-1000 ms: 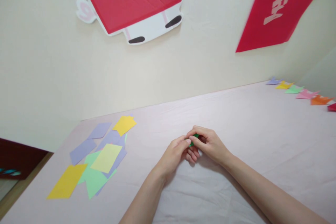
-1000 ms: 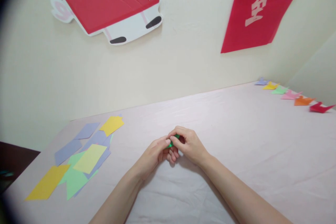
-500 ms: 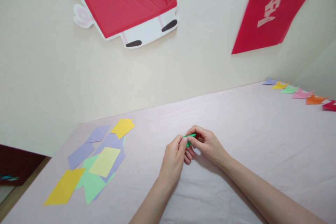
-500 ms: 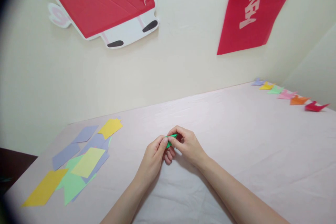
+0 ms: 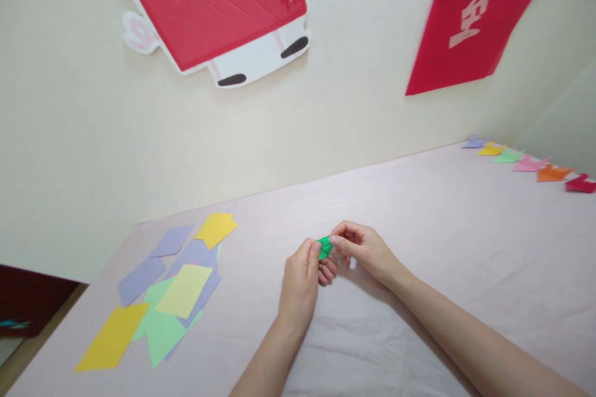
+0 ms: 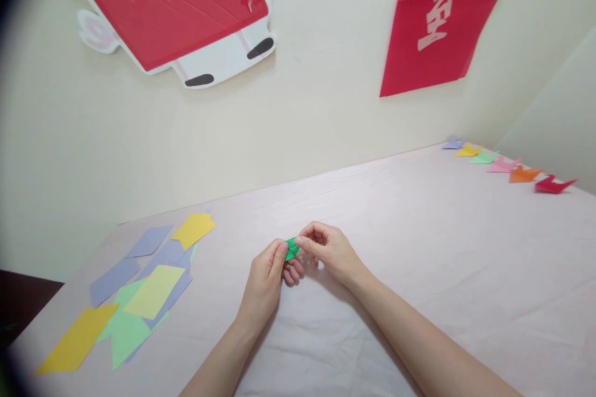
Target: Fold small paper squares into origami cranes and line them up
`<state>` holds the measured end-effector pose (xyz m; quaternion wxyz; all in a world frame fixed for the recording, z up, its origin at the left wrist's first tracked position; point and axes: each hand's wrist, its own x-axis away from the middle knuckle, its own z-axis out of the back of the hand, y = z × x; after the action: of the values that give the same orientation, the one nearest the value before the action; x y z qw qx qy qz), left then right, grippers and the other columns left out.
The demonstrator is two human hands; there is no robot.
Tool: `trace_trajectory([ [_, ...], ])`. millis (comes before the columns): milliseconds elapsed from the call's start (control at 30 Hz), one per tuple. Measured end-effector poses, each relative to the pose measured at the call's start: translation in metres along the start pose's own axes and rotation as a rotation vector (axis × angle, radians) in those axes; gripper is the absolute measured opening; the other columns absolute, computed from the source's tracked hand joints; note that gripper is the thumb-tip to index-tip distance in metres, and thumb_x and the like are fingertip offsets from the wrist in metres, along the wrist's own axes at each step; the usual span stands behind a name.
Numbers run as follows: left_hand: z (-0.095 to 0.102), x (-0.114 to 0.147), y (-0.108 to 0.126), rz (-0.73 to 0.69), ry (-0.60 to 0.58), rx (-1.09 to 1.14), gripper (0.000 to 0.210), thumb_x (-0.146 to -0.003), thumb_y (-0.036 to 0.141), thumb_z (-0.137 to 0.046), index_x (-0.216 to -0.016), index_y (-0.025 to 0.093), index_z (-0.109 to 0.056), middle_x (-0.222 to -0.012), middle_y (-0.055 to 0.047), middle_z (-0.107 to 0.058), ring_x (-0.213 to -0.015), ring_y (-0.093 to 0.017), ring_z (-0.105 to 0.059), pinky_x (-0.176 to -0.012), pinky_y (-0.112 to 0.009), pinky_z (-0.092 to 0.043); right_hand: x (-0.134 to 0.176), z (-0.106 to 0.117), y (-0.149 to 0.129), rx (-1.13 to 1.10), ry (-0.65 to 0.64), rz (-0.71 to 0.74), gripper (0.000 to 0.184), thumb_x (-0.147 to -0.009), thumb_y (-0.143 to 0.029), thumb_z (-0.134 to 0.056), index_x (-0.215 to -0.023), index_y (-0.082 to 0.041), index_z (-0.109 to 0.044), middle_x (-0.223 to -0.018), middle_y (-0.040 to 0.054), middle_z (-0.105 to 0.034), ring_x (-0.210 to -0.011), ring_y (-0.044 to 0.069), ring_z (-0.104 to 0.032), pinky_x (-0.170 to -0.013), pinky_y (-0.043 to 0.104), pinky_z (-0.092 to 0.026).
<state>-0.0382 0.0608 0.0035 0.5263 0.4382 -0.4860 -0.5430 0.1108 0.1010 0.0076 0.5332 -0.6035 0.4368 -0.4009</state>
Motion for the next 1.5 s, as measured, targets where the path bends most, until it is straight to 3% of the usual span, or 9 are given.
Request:
trace_trajectory([
  [267,0.002,0.000,0.004,0.010,-0.037,0.022,0.036,-0.092,0.050,-0.047,-0.079,0.017,-0.054,-0.063,-0.002,-0.066,-0.051,-0.011,-0.058,-0.050,-0.021,-0.045,0.000,0.000,0.003,-0.005,0.029,-0.039,0.035,-0.074,-0.049,-0.069,-0.067,-0.016,-0.059,-0.054,-0.0052,-0.054,-0.042,0.008,-0.048,-0.042,0.021,-0.040],
  [533,0.003,-0.004,0.003,0.097,-0.096,0.224,0.038,-0.085,0.052,-0.058,-0.076,0.015,-0.055,-0.055,0.000,-0.064,-0.045,-0.009,-0.055,-0.047,-0.019,-0.041,0.000,0.000,0.007,0.078,0.066,0.037,0.034,-0.079,-0.049,-0.064,-0.068,-0.018,-0.056,-0.052,-0.0062,-0.049,-0.045,0.009,-0.046,-0.044,0.022,-0.038],
  [667,0.005,-0.004,0.002,0.105,-0.107,0.249,0.039,-0.084,0.053,-0.059,-0.078,0.015,-0.056,-0.057,-0.001,-0.065,-0.045,-0.009,-0.056,-0.047,-0.018,-0.042,-0.001,0.000,0.010,0.024,0.046,0.074,0.035,-0.084,-0.054,-0.058,-0.084,-0.019,-0.056,-0.065,-0.0046,-0.053,-0.052,0.010,-0.051,-0.050,0.023,-0.043],
  [767,0.005,-0.003,0.001,0.094,-0.153,0.226,0.041,-0.085,0.055,-0.057,-0.079,0.014,-0.057,-0.057,-0.002,-0.065,-0.045,-0.010,-0.057,-0.046,-0.019,-0.043,0.001,-0.001,0.008,0.060,-0.012,0.068,0.038,-0.079,-0.053,-0.065,-0.092,-0.019,-0.055,-0.067,-0.0045,-0.055,-0.055,0.010,-0.051,-0.051,0.023,-0.042],
  [867,0.004,-0.003,0.000,0.085,-0.158,0.197,0.042,-0.086,0.055,-0.055,-0.078,0.014,-0.056,-0.056,-0.002,-0.065,-0.044,-0.010,-0.057,-0.045,-0.019,-0.043,0.003,-0.003,0.006,0.116,-0.065,0.043,0.037,-0.075,-0.050,-0.071,-0.080,-0.018,-0.055,-0.060,-0.0052,-0.053,-0.052,0.009,-0.046,-0.048,0.021,-0.035],
  [1033,0.004,-0.003,0.000,0.070,-0.159,0.154,0.039,-0.089,0.053,-0.052,-0.079,0.015,-0.055,-0.057,-0.002,-0.065,-0.044,-0.010,-0.057,-0.044,-0.019,-0.043,0.004,-0.002,0.004,0.089,-0.034,-0.012,0.035,-0.077,-0.050,-0.067,-0.071,-0.017,-0.057,-0.051,-0.0075,-0.048,-0.042,0.006,-0.038,-0.042,0.021,-0.028],
  [1267,0.008,-0.005,0.000,0.065,-0.253,0.179,0.040,-0.092,0.051,-0.049,-0.081,0.014,-0.058,-0.061,-0.003,-0.066,-0.046,-0.010,-0.058,-0.046,-0.019,-0.043,0.003,-0.001,0.006,-0.025,-0.070,-0.107,0.042,-0.078,-0.056,-0.062,-0.065,-0.017,-0.054,-0.049,-0.0052,-0.054,-0.038,0.007,-0.046,-0.039,0.020,-0.035],
  [1500,0.016,-0.005,0.006,0.097,-0.329,0.200,0.039,-0.091,0.051,-0.051,-0.085,0.013,-0.058,-0.064,-0.004,-0.066,-0.049,-0.010,-0.059,-0.049,-0.019,-0.045,0.002,-0.001,0.005,-0.053,-0.059,-0.106,0.045,-0.077,-0.059,-0.062,-0.063,-0.017,-0.054,-0.049,-0.0039,-0.056,-0.039,0.007,-0.049,-0.040,0.020,-0.038],
])
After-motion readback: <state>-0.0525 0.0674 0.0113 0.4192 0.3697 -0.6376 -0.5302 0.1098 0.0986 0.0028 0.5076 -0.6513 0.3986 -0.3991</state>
